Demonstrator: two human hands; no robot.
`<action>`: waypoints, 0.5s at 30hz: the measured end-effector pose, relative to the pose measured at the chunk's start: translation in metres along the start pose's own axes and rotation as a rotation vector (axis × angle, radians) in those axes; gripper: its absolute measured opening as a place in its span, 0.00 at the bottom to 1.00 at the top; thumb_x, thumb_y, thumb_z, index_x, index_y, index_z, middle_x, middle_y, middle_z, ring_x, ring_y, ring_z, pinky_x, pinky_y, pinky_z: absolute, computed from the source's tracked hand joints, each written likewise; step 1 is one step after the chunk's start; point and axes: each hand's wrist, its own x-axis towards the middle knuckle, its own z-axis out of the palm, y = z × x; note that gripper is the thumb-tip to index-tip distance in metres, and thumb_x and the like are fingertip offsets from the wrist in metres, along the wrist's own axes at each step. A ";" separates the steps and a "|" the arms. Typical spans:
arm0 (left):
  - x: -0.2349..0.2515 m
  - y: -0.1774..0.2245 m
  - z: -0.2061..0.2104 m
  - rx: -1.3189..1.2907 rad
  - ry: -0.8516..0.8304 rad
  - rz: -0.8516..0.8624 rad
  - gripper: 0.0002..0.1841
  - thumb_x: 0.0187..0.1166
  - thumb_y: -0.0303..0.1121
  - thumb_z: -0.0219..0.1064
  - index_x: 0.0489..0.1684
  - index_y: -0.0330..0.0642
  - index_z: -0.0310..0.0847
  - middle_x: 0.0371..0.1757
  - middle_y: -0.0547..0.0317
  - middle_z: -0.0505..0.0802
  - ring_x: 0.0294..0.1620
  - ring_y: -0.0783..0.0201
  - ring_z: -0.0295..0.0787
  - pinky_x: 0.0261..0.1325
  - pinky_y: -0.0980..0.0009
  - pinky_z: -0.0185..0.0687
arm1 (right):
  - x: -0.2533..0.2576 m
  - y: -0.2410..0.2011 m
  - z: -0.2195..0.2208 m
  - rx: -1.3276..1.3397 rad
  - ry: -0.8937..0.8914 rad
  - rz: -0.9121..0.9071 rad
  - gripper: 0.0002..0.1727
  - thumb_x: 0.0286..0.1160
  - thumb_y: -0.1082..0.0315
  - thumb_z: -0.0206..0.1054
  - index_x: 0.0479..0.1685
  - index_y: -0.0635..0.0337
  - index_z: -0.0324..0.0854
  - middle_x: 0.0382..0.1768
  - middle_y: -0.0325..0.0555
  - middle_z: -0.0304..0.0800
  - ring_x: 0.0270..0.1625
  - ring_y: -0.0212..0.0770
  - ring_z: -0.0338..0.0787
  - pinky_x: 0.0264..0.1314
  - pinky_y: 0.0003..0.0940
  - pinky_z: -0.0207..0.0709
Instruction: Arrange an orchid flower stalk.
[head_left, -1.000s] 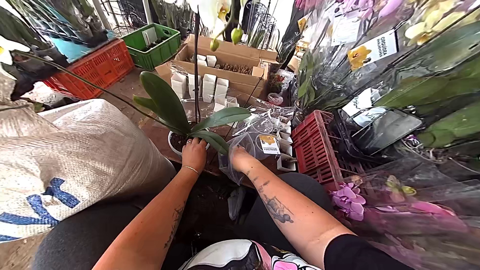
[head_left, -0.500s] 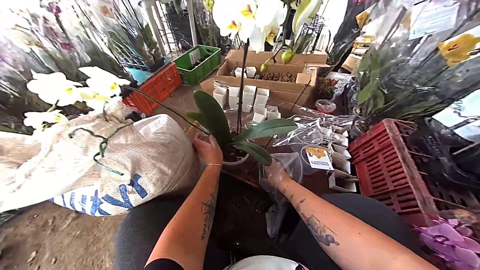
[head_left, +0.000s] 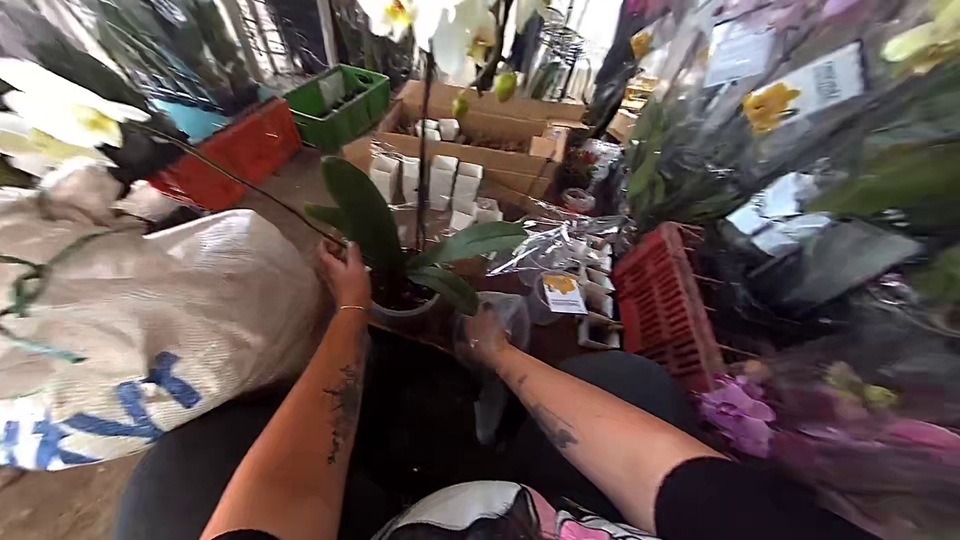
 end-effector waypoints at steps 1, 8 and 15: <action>-0.008 -0.001 0.003 0.013 -0.002 -0.007 0.40 0.90 0.47 0.56 0.93 0.34 0.41 0.86 0.33 0.68 0.85 0.46 0.68 0.86 0.52 0.65 | 0.002 0.003 0.004 0.016 0.013 -0.032 0.41 0.67 0.48 0.77 0.79 0.62 0.75 0.80 0.74 0.69 0.80 0.76 0.71 0.75 0.77 0.68; -0.045 -0.003 -0.001 0.347 -0.167 -0.111 0.26 0.95 0.44 0.45 0.71 0.26 0.72 0.61 0.30 0.87 0.64 0.39 0.86 0.72 0.41 0.76 | 0.023 0.023 0.003 0.193 0.010 -0.105 0.36 0.74 0.58 0.74 0.81 0.65 0.71 0.78 0.70 0.74 0.78 0.67 0.77 0.79 0.66 0.70; -0.076 0.003 0.028 0.173 -0.740 -0.345 0.22 0.95 0.38 0.47 0.71 0.31 0.77 0.58 0.43 0.93 0.53 0.52 0.94 0.57 0.52 0.88 | 0.025 0.023 -0.015 0.886 0.156 0.090 0.21 0.80 0.65 0.70 0.68 0.67 0.81 0.63 0.62 0.88 0.68 0.54 0.86 0.75 0.56 0.76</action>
